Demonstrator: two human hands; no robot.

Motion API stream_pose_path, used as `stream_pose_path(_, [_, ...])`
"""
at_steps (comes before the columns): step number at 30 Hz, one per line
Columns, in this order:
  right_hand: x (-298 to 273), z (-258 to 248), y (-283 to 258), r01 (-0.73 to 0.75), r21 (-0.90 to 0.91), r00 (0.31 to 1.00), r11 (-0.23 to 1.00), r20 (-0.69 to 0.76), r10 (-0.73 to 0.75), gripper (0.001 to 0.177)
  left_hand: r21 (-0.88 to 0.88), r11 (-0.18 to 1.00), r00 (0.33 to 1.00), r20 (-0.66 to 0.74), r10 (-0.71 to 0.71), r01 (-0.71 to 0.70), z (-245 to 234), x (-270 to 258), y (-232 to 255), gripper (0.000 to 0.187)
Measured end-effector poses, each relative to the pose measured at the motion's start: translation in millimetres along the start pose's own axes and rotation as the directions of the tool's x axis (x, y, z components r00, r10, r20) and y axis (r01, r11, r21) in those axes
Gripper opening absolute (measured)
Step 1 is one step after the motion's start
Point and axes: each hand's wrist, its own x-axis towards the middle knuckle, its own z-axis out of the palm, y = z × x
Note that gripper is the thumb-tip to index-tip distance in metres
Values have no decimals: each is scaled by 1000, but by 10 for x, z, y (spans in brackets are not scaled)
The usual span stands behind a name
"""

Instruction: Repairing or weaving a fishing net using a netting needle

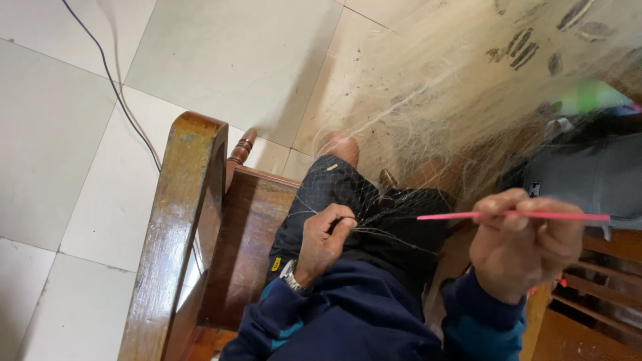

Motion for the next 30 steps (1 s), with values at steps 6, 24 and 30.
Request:
stream_pose_path(6, [-41, -152, 157, -60, 17, 997, 998, -57, 61, 19, 160, 973, 985, 5, 170, -169, 113, -14, -95, 13])
stream_pose_path(24, [-257, -57, 450, -322, -538, 804, 779, 279, 526, 18, -170, 984, 999, -1, 49, -48, 142, 131, -57, 23])
stream_pose_path(30, [-675, 177, 731, -430, -450, 653, 783, 444, 613, 25, -182, 982, 999, -9, 48, -49, 130, 107, -110, 22])
